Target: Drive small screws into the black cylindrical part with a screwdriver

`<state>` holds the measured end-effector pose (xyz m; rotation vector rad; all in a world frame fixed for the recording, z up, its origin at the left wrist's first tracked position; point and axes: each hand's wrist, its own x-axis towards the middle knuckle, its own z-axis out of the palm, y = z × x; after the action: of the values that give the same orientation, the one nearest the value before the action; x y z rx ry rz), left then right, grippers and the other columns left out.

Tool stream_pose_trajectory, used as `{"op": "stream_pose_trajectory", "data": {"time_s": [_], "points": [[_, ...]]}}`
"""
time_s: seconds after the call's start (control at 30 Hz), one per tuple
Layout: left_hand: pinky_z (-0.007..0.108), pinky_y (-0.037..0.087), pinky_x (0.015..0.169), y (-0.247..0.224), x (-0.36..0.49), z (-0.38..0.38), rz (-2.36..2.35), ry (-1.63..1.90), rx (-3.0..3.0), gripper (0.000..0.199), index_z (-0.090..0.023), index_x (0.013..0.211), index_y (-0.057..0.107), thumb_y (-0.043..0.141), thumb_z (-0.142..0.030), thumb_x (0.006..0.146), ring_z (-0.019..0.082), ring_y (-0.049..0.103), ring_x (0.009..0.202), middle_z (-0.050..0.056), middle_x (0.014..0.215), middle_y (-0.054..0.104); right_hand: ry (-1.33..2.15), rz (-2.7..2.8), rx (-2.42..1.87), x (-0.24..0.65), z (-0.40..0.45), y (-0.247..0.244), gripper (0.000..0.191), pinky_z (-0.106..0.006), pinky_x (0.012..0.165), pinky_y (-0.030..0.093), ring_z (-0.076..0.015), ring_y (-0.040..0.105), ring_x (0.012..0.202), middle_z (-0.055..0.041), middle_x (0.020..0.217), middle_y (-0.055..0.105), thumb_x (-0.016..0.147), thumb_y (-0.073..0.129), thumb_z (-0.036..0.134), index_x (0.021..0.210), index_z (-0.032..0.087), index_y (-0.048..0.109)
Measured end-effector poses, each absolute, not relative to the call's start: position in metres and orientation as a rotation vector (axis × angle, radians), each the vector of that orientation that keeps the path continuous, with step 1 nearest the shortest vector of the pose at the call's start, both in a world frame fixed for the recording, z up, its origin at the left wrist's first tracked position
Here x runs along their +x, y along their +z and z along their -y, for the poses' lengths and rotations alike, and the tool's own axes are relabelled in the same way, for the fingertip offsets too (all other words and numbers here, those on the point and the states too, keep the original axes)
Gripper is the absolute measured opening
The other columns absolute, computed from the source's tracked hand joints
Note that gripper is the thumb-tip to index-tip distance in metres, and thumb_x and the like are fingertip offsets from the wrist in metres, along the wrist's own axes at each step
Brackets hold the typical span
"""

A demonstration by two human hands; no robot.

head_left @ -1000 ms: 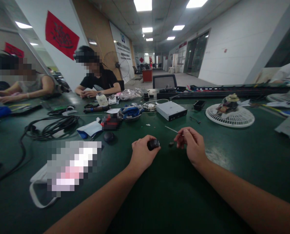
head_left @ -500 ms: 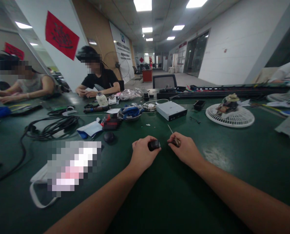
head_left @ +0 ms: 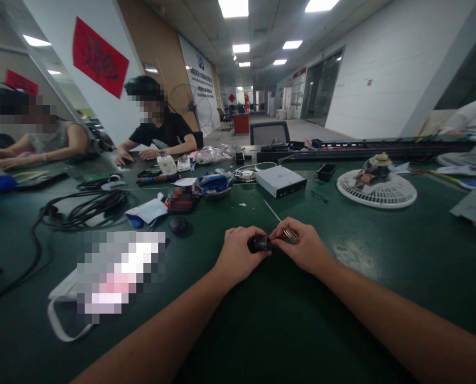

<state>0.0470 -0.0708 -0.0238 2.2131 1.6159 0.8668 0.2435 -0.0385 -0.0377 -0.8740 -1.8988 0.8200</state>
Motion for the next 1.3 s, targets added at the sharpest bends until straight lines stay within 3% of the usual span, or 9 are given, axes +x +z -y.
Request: {"op": "stream_pose_trajectory", "data": {"time_s": [0.2,0.4,0.63,1.0,1.3], "points": [[0.048,0.039,0.1,-0.0227,0.0482,0.0717,-1.619,0.873,2.21,0.031,-0.029,0.1,0.07,0.082,-0.034,0.071,0.025,0.063,0.101,-0.001,0.1,0.073,0.818,1.916,-0.935,0.2413,0.0361,-0.0364,0.016,-0.032,0.073,0.049,-0.0186,0.064,0.079,-0.0011,0.088,0.068,0.081,0.072,0.024,0.091,0.024,0.06],[0.045,0.039,0.101,-0.0214,0.049,0.0737,-1.604,0.974,2.203,0.031,-0.028,0.103,0.069,0.079,-0.036,0.075,0.023,0.062,0.103,-0.001,0.104,0.072,0.762,2.012,-1.025,0.241,0.0357,-0.0352,0.014,-0.028,0.059,0.039,-0.0147,0.053,0.062,0.0028,0.072,0.059,0.089,0.065,0.034,0.086,0.023,0.057],[0.042,0.038,0.1,-0.0226,0.0486,0.0744,-1.578,0.994,2.244,0.033,-0.029,0.104,0.069,0.08,-0.036,0.074,0.022,0.06,0.105,-0.002,0.103,0.072,0.996,1.877,-0.861,0.2437,0.0333,-0.0394,0.02,-0.028,0.066,0.044,-0.0159,0.058,0.073,0.0008,0.083,0.062,0.083,0.071,0.031,0.087,0.023,0.053],[0.042,0.035,0.102,-0.0257,0.0479,0.0728,-1.508,0.934,2.31,0.037,-0.031,0.108,0.069,0.081,-0.033,0.073,0.021,0.062,0.104,-0.003,0.105,0.073,0.71,1.956,-1.042,0.2428,0.0408,-0.0338,0.019,-0.027,0.057,0.039,-0.0138,0.052,0.06,0.0037,0.07,0.059,0.082,0.072,0.029,0.079,0.023,0.054],[0.042,0.033,0.101,-0.0302,0.0474,0.0717,-1.448,0.976,2.37,0.033,-0.027,0.107,0.067,0.079,-0.029,0.076,0.02,0.063,0.102,-0.002,0.104,0.073,0.811,2.005,-0.955,0.2426,0.04,-0.0334,0.019,-0.025,0.057,0.042,-0.0127,0.054,0.062,0.0042,0.072,0.059,0.079,0.071,0.024,0.084,0.022,0.052]]}}
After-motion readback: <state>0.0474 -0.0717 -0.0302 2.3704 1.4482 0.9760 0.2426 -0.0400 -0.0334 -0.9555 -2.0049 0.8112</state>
